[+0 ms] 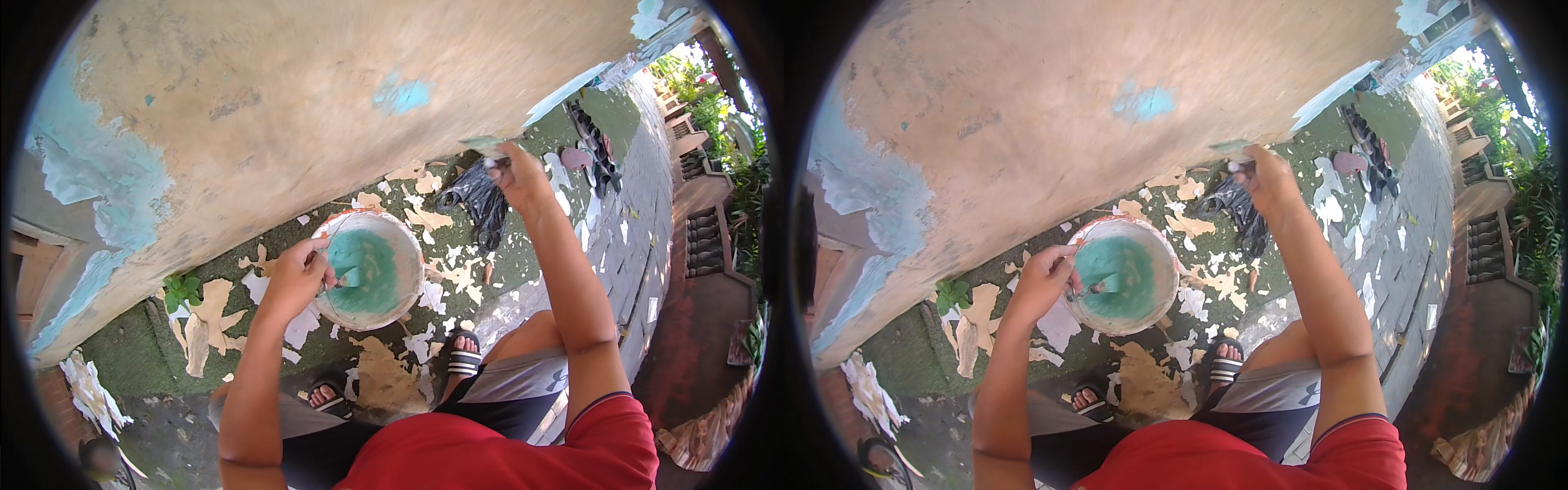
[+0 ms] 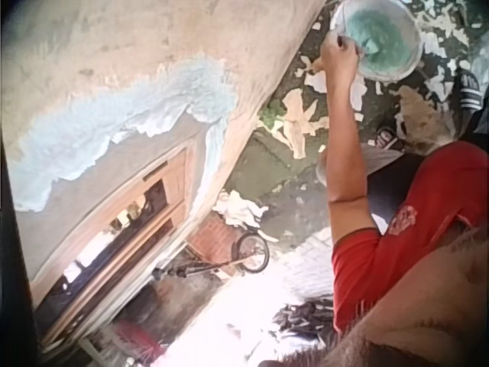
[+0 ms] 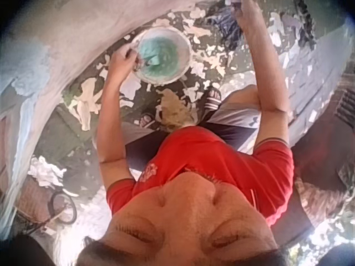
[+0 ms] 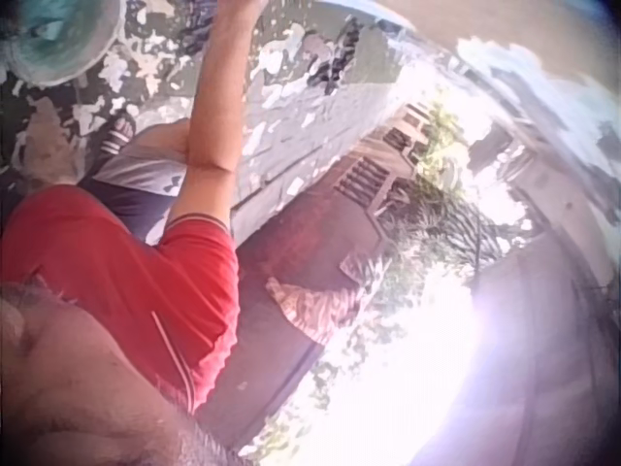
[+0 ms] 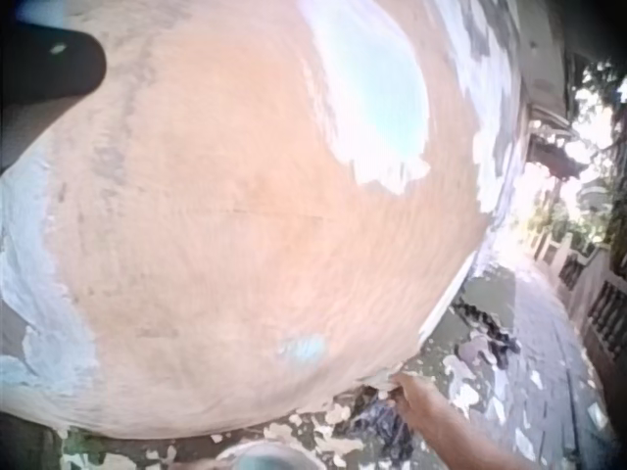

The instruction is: The person patches a damaged wall by dipping a scraper into a bucket of green compound and applying it to the wall surface.

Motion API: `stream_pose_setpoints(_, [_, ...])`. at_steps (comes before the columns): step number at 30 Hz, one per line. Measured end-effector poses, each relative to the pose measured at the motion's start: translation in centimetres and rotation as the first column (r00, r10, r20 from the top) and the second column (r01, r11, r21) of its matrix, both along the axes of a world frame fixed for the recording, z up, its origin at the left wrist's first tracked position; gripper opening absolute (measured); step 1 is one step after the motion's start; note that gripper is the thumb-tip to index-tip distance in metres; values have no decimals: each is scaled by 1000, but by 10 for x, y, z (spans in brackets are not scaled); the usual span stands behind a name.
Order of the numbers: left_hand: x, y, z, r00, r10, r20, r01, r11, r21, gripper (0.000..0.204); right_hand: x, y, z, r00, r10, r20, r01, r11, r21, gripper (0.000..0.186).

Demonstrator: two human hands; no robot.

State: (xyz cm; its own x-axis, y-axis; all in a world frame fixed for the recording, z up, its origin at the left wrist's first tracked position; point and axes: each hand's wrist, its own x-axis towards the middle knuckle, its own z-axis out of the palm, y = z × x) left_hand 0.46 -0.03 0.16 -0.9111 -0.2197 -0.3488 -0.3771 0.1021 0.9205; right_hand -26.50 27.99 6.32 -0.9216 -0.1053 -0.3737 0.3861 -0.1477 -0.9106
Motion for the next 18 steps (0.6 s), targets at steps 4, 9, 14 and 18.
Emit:
stream_pose_setpoints(4, [-5,4,1,1000,3,21,-3,1000,0,33,20,-50,-12,988,148,36,-149,989,20,14])
stream_pose_setpoints(9, [-8,5,-2,1000,4,17,-4,1000,-10,34,27,-104,35,984,172,-48,-176,978,-111,17])
stream_pose_setpoints(14, [-6,9,2,1000,11,29,-11,1000,2,36,33,-75,84,958,165,-235,-209,961,-179,16])
stream_pose_setpoints(18, [-2,8,0,998,-12,60,10,999,31,39,46,-47,71,948,231,-219,-256,962,-94,17])
